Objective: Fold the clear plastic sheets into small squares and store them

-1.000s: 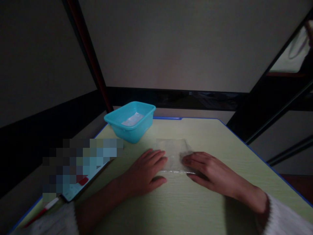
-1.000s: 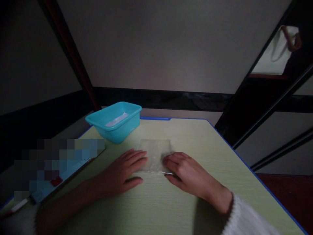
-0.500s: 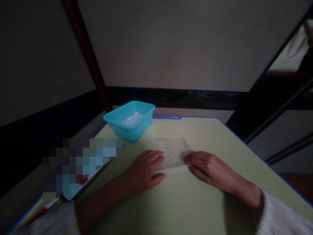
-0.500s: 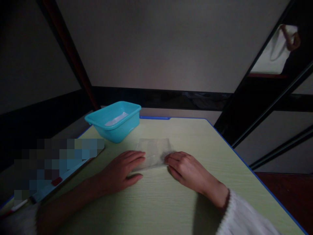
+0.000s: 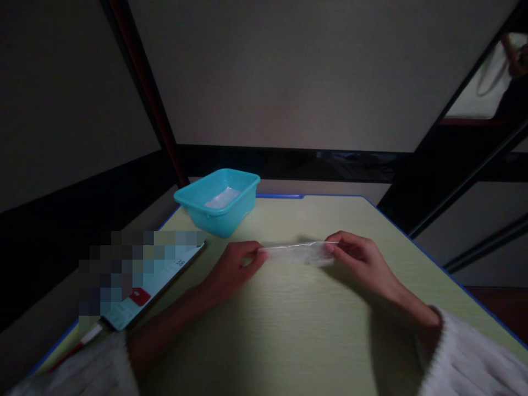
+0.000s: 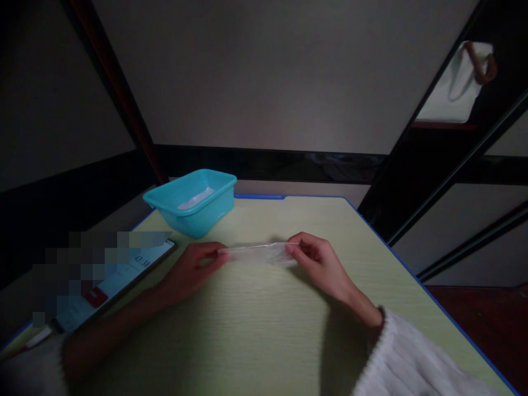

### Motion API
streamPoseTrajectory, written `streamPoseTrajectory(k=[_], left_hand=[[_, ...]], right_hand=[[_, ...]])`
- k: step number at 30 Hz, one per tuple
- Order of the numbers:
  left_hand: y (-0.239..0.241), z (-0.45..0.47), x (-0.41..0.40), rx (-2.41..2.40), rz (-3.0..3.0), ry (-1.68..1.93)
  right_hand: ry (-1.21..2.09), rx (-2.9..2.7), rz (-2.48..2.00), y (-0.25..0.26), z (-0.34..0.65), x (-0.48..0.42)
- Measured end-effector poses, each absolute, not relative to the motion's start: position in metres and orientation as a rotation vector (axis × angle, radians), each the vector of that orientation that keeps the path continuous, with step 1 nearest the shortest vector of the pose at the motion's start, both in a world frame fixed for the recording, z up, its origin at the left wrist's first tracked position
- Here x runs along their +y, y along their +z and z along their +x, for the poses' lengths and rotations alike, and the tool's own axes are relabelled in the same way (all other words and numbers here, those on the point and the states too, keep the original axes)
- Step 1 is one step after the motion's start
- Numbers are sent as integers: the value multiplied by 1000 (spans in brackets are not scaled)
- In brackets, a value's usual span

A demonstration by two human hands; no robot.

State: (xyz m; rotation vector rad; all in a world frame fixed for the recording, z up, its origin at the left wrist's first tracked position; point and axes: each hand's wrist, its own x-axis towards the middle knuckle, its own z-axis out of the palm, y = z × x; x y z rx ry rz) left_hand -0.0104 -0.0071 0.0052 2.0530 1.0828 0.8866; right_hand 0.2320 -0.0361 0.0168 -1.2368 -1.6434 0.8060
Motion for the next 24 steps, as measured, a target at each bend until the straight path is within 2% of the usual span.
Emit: streamPoseTrajectory(k=[6,9,17,24], left_hand=[[25,-7,-15,873,1348,808],[25,-5,-14,859,1180,755],[3,-5,2,1137,1198,656],[1,-3,6,1231,1246,731]], right_hand=[[1099,-1345,-1229,32,228,-41],[1245,-1211,-1225,30,227,-40],[1311,-1360,-1332,-3,224,-27],[1281,-1394,-1334,-4,223,-27]])
